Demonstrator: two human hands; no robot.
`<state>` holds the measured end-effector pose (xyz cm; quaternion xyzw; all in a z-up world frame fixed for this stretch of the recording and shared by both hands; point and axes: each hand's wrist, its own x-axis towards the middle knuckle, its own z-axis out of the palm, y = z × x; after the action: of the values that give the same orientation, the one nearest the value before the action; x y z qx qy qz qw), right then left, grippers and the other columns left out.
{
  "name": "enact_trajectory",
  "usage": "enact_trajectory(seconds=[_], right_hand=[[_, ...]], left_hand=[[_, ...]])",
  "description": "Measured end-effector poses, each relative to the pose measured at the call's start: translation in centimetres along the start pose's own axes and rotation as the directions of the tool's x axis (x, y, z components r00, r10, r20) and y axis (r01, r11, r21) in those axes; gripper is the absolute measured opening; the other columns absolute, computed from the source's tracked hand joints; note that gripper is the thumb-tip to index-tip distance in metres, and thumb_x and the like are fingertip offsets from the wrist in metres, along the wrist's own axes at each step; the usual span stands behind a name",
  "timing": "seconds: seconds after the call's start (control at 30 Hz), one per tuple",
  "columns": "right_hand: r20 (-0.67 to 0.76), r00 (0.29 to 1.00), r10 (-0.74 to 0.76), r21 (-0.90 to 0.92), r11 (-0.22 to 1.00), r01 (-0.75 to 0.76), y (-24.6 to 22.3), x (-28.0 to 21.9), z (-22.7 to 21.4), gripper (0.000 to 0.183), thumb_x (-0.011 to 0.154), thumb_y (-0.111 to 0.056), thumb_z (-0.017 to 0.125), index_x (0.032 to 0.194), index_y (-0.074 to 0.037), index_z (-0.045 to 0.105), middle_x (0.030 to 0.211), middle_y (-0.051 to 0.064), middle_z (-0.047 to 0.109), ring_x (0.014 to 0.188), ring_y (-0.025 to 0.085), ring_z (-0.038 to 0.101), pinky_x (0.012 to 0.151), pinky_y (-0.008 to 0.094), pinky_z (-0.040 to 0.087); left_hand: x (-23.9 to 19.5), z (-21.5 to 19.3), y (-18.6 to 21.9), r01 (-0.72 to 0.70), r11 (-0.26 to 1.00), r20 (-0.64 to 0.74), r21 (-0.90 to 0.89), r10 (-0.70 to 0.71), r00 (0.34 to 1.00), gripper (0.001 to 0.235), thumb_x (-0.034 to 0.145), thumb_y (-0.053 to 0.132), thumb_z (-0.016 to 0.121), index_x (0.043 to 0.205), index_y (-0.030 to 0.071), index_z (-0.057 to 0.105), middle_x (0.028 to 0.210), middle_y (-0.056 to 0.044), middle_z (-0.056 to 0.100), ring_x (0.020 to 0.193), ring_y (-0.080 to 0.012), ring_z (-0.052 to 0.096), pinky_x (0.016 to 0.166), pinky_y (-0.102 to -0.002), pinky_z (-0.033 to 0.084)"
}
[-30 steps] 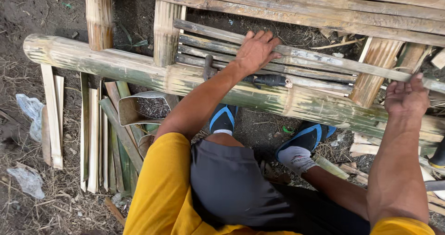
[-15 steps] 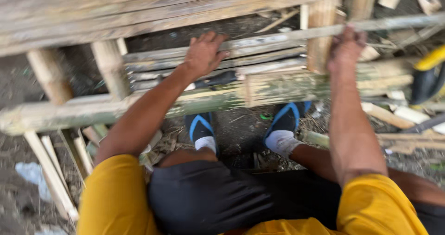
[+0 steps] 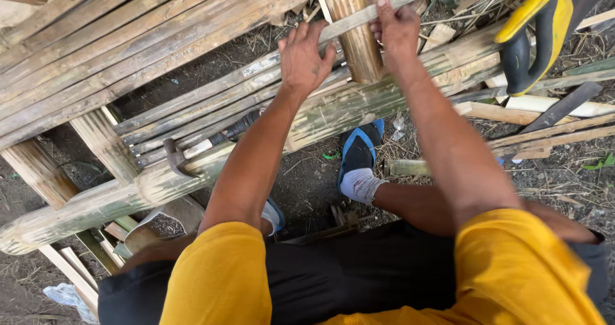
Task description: The person assembles a bamboo structure by cutting bamboo strips with a hand saw and securing them to a frame with a hammer and nails. The person repeatedly measures, cuts, and hammers the strips into place.
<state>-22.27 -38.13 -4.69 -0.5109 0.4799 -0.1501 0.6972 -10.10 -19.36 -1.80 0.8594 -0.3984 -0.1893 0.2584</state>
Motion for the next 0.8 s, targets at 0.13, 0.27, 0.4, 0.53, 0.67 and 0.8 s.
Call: enact_trajectory(seconds=[0.13, 0.27, 0.4, 0.53, 0.67, 0.8], right_hand=[[0.251, 0.912, 0.325, -0.844, 0.534, 0.043, -8.7, -0.9, -8.0, 0.038, 0.099, -0.048, 0.069, 0.089, -0.012, 0.071, 0.083, 0.009, 0.073, 0.075, 0.018, 0.07, 0.078, 0.038, 0.058], [0.295, 0.937, -0.186, -0.954, 0.001, 0.3, -12.7, -4.3, -18.7, 0.052, 0.113, -0.044, 0.072, 0.098, 0.006, 0.066, 0.09, 0.022, 0.069, 0.087, 0.037, 0.068, 0.091, 0.052, 0.056], [0.309, 0.864, -0.397, -0.945, -0.028, 0.325, -7.4, -7.7, -23.2, 0.075, 0.094, -0.046, 0.084, 0.117, 0.016, 0.05, 0.103, 0.031, 0.056, 0.095, 0.044, 0.06, 0.084, 0.048, 0.05], [0.147, 0.898, -0.414, -0.921, 0.274, 0.277, -3.3, -8.6, -25.7, 0.046, 0.104, -0.021, 0.081, 0.127, 0.006, 0.051, 0.112, 0.024, 0.058, 0.107, 0.04, 0.059, 0.097, 0.051, 0.049], [-0.109, 0.911, -0.398, -0.783, 0.598, 0.168, -1.6, -9.9, -28.4, 0.05, 0.093, -0.002, 0.066, 0.139, 0.0, 0.048, 0.115, 0.011, 0.058, 0.103, 0.024, 0.06, 0.094, 0.041, 0.052], [-0.403, 0.693, -0.597, -0.335, 0.801, 0.496, -0.4, -15.8, -28.7, 0.048, 0.097, 0.013, 0.06, 0.141, -0.001, 0.048, 0.115, 0.007, 0.055, 0.099, 0.019, 0.056, 0.093, 0.033, 0.053]], left_hand=[[0.3, 0.2, 0.3, 0.034, 0.999, -0.048, 0.016, -0.033, 0.998, 0.039, 0.091, 0.038, 0.063, 0.12, 0.013, 0.065, 0.109, -0.011, 0.063, 0.105, -0.027, 0.059, 0.092, -0.045, 0.038], [0.3, 0.4, 0.7, 0.095, 0.995, -0.044, 0.034, -0.093, 0.995, 0.036, 0.092, 0.041, 0.062, 0.117, 0.015, 0.067, 0.11, -0.01, 0.064, 0.106, -0.0257, 0.059, 0.093, -0.044, 0.039], [0.7, 0.5, 0.7, 0.115, 0.993, -0.029, 0.041, -0.113, 0.993, 0.04, 0.091, 0.042, 0.061, 0.117, 0.014, 0.068, 0.115, -0.011, 0.065, 0.107, -0.0249, 0.059, 0.093, -0.044, 0.038], [0.7, 0.9, 0.5, 0.101, 0.991, -0.051, 0.083, -0.097, 0.994, 0.041, 0.09, 0.044, 0.062, 0.117, 0.013, 0.069, 0.122, -0.013, 0.066, 0.11, -0.0254, 0.059, 0.094, -0.044, 0.039], [0.9, 1.0, 0.4, 0.129, 0.988, -0.012, 0.082, -0.128, 0.992, 0.042, 0.092, 0.043, 0.061, 0.119, 0.012, 0.068, 0.122, -0.012, 0.067, 0.113, -0.0264, 0.059, 0.096, -0.044, 0.038], [0.8, 1.1, 0.1, 0.067, 0.993, -0.03, 0.099, -0.065, 0.997, 0.041, 0.091, 0.042, 0.061, 0.115, 0.01, 0.069, 0.117, -0.016, 0.067, 0.106, -0.0286, 0.061, 0.09, -0.046, 0.041]])
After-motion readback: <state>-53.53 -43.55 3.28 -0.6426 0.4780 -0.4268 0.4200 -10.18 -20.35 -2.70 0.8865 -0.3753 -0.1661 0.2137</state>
